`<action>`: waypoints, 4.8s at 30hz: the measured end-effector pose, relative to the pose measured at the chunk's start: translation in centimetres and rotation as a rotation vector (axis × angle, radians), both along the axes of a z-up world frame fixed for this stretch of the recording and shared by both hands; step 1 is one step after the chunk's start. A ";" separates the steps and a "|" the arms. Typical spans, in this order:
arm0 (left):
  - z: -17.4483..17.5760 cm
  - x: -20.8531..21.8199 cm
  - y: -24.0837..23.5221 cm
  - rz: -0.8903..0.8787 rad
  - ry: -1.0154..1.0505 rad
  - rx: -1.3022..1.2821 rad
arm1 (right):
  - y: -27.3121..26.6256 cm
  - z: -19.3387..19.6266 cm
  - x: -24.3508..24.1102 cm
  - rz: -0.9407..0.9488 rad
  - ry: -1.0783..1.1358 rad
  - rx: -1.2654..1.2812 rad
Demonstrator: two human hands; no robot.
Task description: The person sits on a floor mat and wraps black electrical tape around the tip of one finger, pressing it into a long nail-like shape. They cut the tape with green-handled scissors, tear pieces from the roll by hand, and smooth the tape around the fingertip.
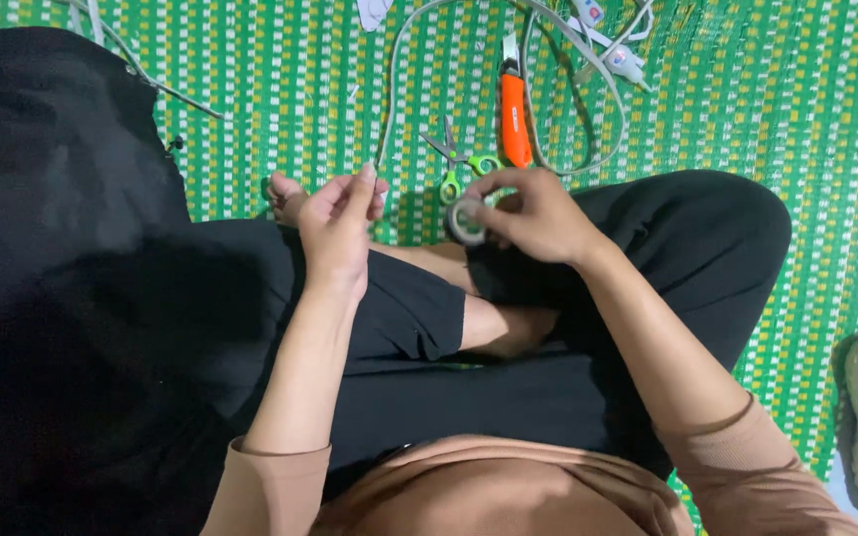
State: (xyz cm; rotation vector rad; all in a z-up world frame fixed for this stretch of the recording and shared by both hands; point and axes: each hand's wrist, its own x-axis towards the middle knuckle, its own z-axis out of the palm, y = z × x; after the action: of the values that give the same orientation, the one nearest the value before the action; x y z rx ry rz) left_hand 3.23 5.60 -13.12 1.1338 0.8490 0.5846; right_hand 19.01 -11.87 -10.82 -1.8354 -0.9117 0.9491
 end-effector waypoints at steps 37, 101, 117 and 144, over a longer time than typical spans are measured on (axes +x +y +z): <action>5.8 16.2 7.3 -0.531 -0.304 -0.295 | 10.5 5.9 12.9 -0.075 0.271 0.418; 7.9 14.8 8.9 -0.743 0.168 0.208 | 9.3 3.5 13.0 -0.147 -0.855 0.511; 7.2 14.6 9.7 -0.687 -0.038 -0.181 | 10.5 5.0 10.5 -0.142 -0.377 0.570; 5.5 15.4 7.6 -0.329 -0.030 1.064 | 11.0 4.5 11.5 -0.417 0.070 0.213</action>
State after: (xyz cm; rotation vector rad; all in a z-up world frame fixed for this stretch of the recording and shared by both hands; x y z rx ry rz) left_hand 18.60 13.19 -7.64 2.1649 0.2583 0.7935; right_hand 30.53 -0.92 -6.28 -1.7068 -0.5328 0.6260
